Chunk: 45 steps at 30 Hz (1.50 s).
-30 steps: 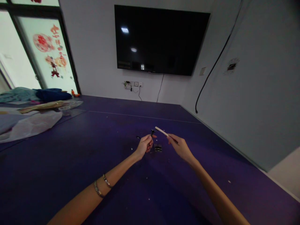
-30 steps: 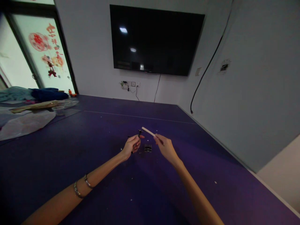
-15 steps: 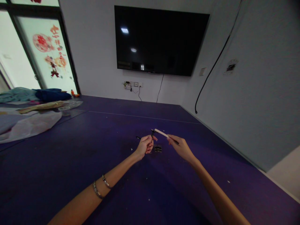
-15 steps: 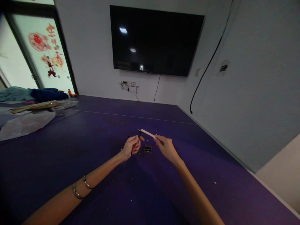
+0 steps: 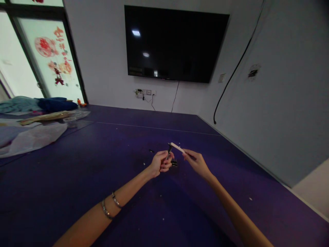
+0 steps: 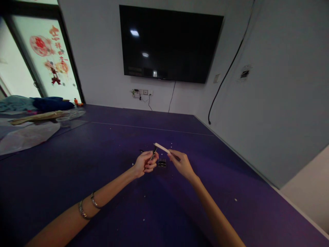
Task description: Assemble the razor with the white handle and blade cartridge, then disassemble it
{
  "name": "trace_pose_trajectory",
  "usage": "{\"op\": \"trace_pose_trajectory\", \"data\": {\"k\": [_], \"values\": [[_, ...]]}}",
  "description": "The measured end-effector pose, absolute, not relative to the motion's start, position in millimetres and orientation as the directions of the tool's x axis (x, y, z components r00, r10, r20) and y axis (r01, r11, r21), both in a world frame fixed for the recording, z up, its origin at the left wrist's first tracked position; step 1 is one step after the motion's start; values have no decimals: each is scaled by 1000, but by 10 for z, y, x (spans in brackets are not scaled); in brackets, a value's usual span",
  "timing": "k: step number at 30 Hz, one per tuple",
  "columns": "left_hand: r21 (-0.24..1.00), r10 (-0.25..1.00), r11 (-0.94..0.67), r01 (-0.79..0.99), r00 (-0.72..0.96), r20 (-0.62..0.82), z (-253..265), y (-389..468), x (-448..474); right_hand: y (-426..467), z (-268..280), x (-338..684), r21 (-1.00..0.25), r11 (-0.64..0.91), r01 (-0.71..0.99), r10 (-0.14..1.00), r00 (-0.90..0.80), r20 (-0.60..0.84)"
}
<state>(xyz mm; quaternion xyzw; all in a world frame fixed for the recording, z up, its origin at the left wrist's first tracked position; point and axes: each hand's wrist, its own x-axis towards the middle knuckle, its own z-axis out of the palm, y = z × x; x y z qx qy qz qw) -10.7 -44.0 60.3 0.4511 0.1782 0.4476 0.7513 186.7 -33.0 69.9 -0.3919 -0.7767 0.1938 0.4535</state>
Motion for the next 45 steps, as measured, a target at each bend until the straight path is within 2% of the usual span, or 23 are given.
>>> {"op": "trace_pose_trajectory", "data": {"k": [7, 13, 24, 28, 30, 32, 34, 38, 41, 45], "values": [[778, 782, 316, -544, 614, 112, 590, -447, -118, -354, 721, 1839, -667, 617, 417, 782, -231, 579], [755, 759, 338, -562, 637, 135, 615, -458, -126, -345, 655, 1855, -676, 609, 414, 790, -250, 559], [794, 767, 299, -530, 629, 130, 595, -440, -123, -351, 655, 1842, -713, 590, 378, 804, -194, 562], [830, 809, 217, -514, 571, 142, 633, -461, -116, -298, 589, 1929, -779, 525, 343, 851, -201, 485], [853, 848, 136, -504, 504, 163, 645, -462, -113, -261, 567, 1953, -816, 489, 308, 872, -147, 467], [878, 881, 44, -476, 433, 191, 646, -452, -110, -242, 574, 1936, -871, 440, 220, 897, -66, 437], [901, 899, -30, -433, 382, 214, 637, -430, -110, -263, 620, 1873, -925, 378, 42, 926, -10, 378], [923, 913, -153, -352, 307, 268, 613, -379, -126, -449, 812, 1663, -918, 208, -337, 963, -92, 252], [917, 898, -248, -312, 282, 339, 605, -348, -152, -658, 950, 1492, -875, 88, -476, 971, -154, 181], [916, 885, -311, -252, 275, 376, 580, -299, -191, -887, 997, 1310, -826, -103, -554, 966, -254, 50]]}}
